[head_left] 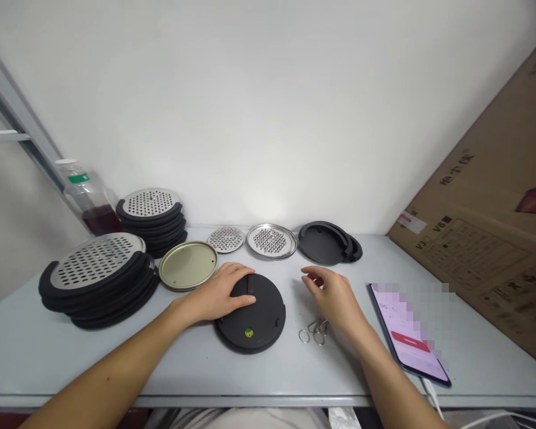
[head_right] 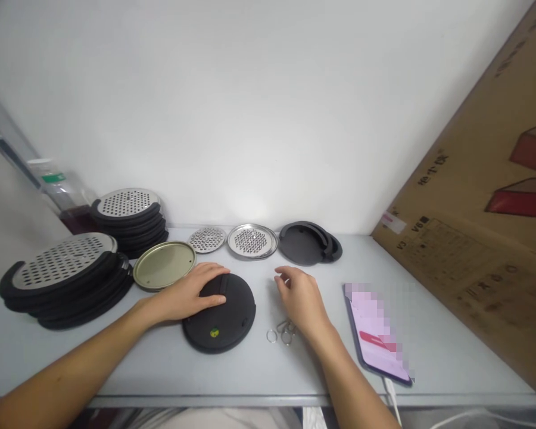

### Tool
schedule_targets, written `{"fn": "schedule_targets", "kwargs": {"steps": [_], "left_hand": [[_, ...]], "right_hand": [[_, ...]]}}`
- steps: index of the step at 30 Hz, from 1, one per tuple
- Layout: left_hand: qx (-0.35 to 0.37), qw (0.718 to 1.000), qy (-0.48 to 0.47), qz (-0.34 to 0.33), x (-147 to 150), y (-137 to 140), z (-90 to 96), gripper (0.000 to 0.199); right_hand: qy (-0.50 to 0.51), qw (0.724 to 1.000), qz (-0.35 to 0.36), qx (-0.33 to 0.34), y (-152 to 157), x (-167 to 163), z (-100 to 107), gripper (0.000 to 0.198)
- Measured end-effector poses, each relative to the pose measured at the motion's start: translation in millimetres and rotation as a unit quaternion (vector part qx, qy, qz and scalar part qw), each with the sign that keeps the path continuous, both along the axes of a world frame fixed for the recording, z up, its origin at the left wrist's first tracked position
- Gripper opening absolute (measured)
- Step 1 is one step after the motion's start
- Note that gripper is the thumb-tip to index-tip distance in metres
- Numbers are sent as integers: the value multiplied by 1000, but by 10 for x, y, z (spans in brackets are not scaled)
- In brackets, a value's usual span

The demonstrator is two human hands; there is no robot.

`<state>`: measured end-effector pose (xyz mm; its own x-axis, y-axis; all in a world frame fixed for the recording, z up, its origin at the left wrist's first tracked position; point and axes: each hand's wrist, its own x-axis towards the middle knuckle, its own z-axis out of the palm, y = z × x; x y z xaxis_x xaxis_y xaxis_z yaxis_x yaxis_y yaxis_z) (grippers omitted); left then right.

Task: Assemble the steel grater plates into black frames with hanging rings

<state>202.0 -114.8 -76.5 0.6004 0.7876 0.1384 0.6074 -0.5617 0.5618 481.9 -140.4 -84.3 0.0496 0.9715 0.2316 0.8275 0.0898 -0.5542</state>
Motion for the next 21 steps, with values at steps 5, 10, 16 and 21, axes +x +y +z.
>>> {"fn": "schedule_targets", "kwargs": {"steps": [5, 10, 16, 21], "left_hand": [[2, 1000, 3, -1, -4, -2, -7, 50], [3, 1000, 3, 3, -11, -11, -9, 50], [0, 1000, 11, 4, -8, -6, -24, 51], [3, 1000, 12, 5, -2, -10, -15, 51]], "right_hand": [[-122, 991, -62, 0, 14, 113, -60, 37], [-237, 966, -87, -47, -32, 127, -104, 45], [-148, 987, 11, -62, 1, 78, -151, 38], [-54, 993, 100, -41, -11, 16, -99, 34]]}}
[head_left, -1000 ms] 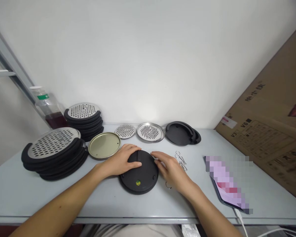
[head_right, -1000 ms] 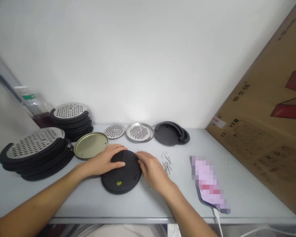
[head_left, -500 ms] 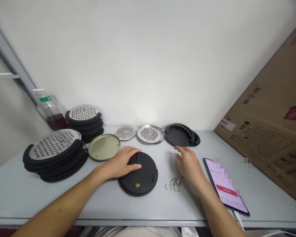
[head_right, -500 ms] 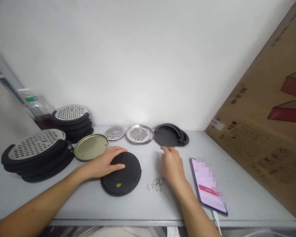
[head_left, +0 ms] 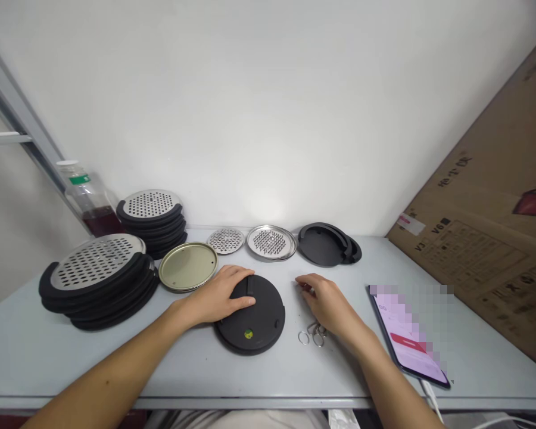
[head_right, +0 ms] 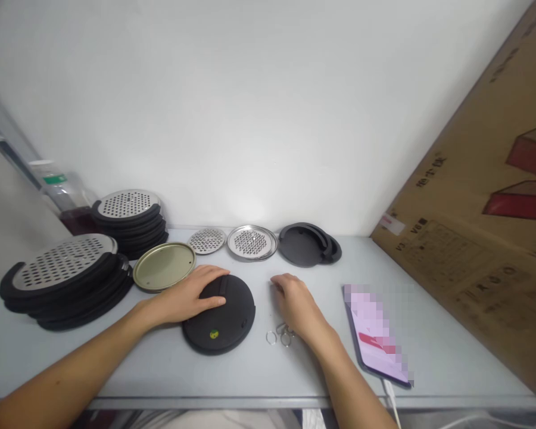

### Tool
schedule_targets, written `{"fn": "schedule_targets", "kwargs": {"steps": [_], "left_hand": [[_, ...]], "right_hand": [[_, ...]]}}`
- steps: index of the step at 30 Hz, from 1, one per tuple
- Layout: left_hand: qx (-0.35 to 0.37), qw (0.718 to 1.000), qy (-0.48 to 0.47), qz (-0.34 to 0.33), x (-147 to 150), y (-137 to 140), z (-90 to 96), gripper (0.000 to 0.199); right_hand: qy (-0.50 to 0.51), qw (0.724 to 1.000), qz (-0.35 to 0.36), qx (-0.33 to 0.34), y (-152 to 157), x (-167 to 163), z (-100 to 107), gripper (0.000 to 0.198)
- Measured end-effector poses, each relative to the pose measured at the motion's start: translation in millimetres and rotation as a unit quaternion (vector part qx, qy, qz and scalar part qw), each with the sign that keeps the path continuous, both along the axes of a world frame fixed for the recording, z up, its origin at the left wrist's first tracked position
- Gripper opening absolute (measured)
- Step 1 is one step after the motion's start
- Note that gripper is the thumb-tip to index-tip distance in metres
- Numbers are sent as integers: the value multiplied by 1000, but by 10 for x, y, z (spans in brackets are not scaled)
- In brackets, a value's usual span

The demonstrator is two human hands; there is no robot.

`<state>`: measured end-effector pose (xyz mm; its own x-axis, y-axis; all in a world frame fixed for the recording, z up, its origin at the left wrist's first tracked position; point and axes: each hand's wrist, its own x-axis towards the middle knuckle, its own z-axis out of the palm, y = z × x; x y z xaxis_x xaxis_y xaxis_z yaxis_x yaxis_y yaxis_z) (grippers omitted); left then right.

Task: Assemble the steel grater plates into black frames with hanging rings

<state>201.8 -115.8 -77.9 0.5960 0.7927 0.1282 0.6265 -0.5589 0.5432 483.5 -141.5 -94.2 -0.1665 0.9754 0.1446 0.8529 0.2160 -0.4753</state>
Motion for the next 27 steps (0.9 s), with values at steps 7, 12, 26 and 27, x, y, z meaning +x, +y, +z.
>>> {"fn": "schedule_targets", "kwargs": {"steps": [7, 12, 26, 27], "left_hand": [[-1, 1000, -5, 4, -5, -6, 12, 51], [-16, 1000, -17, 6, 55, 30, 52, 54], [-39, 992, 107, -45, 1040, 286, 281, 8], [-48, 991, 120, -36, 1077, 290, 295, 7]], "right_hand": [[6, 996, -84, 11, 10, 41, 42, 33], [-20, 997, -70, -31, -5, 27, 17, 32], [-114, 983, -113, -84, -55, -127, 102, 22], [-119, 983, -112, -82, -54, -129, 101, 20]]}}
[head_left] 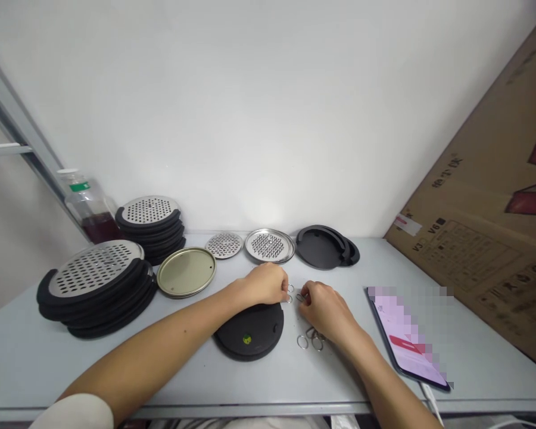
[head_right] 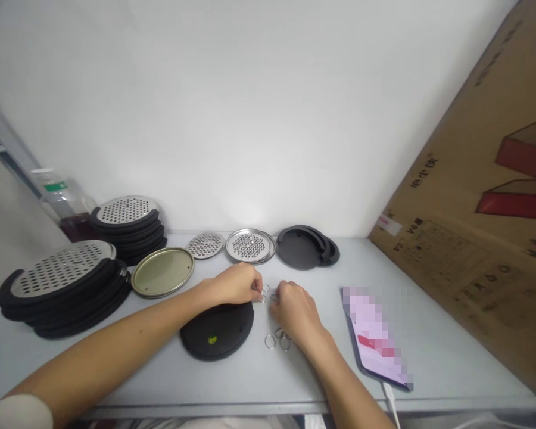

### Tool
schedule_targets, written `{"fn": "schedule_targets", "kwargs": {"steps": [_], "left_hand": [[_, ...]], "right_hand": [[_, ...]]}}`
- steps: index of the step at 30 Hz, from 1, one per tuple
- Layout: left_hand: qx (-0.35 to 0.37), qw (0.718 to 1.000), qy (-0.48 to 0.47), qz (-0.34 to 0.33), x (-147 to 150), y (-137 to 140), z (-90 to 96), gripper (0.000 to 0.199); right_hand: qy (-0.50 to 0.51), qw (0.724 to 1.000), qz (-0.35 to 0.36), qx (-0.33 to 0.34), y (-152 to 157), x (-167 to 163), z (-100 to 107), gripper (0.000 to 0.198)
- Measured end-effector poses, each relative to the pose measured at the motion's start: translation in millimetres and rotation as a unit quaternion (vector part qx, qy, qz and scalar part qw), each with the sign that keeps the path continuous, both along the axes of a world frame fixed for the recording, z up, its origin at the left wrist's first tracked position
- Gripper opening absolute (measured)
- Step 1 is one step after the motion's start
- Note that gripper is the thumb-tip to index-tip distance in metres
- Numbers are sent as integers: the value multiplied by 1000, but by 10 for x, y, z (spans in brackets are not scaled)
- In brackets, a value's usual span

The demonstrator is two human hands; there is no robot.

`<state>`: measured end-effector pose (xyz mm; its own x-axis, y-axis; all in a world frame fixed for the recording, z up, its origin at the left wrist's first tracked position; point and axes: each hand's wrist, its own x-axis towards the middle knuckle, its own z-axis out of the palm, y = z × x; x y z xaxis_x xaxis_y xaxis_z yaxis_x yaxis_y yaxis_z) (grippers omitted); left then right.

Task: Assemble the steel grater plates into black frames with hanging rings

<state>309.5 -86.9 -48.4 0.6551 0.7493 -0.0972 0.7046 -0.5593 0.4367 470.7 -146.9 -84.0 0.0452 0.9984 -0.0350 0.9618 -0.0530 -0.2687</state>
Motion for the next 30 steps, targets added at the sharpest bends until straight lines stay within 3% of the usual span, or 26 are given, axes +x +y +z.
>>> {"fn": "schedule_targets", "kwargs": {"steps": [6, 15, 18, 22, 27, 30], "left_hand": [[-18, 998, 47, 40, 113, -8, 44, 18], [-66, 997, 27, 32, 81, 3, -61, 12], [-71, 997, -8, 35, 71, 11, -133, 10], [-67, 994, -77, 45, 54, 25, -190, 9], [-59, 982, -173, 56, -129, -21, -117, 18], [-56, 965, -247, 62, -342, -114, -51, 14]], "right_hand": [[-5, 1000, 2, -5, 9, 0, 4, 34], [-4, 1000, 7, -10, -8, -26, 20, 18], [-3, 1000, 13, 1, -7, -23, 11, 18], [12, 1000, 17, -9, -6, -17, 2, 33], [-3, 1000, 22, -3, -4, -11, -31, 29], [1, 1000, 16, -3, 0, -10, -64, 27]]}}
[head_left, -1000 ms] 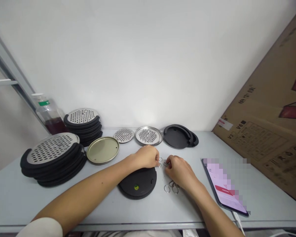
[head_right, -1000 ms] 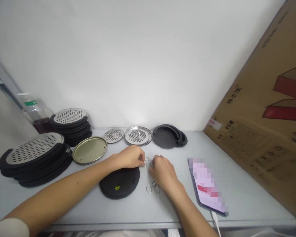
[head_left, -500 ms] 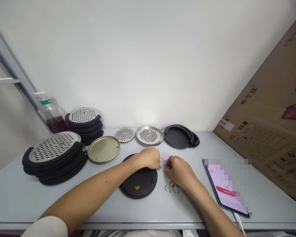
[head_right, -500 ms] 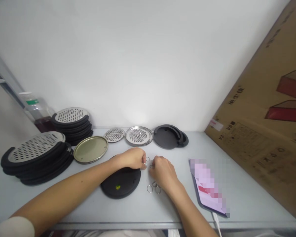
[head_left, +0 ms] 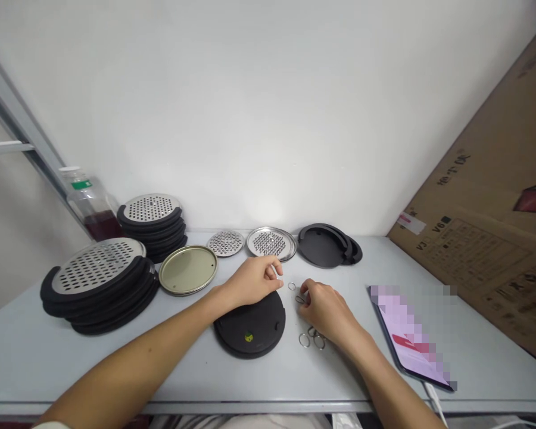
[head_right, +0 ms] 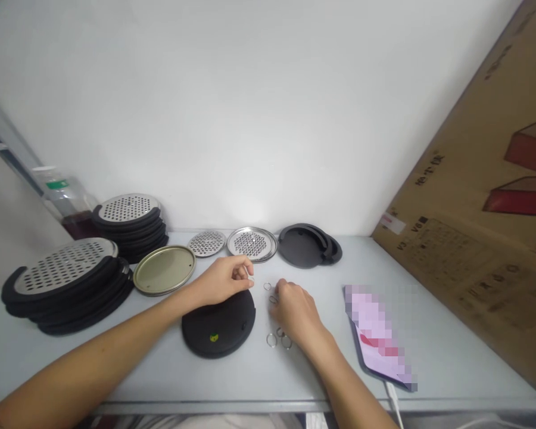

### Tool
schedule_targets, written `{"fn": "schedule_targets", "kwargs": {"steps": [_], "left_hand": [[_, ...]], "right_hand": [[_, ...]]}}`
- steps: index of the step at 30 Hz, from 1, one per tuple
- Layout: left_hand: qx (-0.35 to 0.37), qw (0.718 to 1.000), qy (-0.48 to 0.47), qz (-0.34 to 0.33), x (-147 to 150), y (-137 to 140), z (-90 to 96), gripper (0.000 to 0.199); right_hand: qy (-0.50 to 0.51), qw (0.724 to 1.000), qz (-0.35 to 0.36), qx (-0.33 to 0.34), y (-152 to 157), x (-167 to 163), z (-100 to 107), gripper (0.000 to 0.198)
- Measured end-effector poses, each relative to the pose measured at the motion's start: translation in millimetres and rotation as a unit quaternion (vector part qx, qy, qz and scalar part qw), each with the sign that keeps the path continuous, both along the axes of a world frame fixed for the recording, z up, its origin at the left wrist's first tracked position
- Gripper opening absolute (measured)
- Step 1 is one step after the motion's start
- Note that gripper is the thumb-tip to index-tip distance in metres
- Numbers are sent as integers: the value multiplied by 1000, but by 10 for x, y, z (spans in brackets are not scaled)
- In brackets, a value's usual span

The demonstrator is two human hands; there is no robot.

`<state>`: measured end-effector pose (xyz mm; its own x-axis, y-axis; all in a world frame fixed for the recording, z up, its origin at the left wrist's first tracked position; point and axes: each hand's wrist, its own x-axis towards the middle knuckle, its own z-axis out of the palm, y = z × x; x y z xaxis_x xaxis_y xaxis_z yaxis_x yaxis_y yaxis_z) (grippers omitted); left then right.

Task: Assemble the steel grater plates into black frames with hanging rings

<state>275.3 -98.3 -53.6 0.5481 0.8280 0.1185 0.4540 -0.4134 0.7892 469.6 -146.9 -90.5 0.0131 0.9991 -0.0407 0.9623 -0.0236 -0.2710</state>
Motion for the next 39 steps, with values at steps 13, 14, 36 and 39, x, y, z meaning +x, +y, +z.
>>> {"fn": "schedule_targets", "kwargs": {"steps": [13, 14, 36, 39], "left_hand": [[161, 984, 72, 4, -117, -134, -52, 17], [182, 978, 98, -16, -66, -93, -45, 18], [104, 961, 222, -132, 406, 198, -222, 19], [74, 961, 232, -134, 407, 172, -149, 18]], "right_hand": [[62, 997, 23, 49, -52, -83, 31, 42], [65, 996, 24, 51, -54, -79, 31, 43], [123, 991, 54, 20, -20, 67, -13, 37], [129, 989, 64, 26, -9, 81, -47, 38]]}}
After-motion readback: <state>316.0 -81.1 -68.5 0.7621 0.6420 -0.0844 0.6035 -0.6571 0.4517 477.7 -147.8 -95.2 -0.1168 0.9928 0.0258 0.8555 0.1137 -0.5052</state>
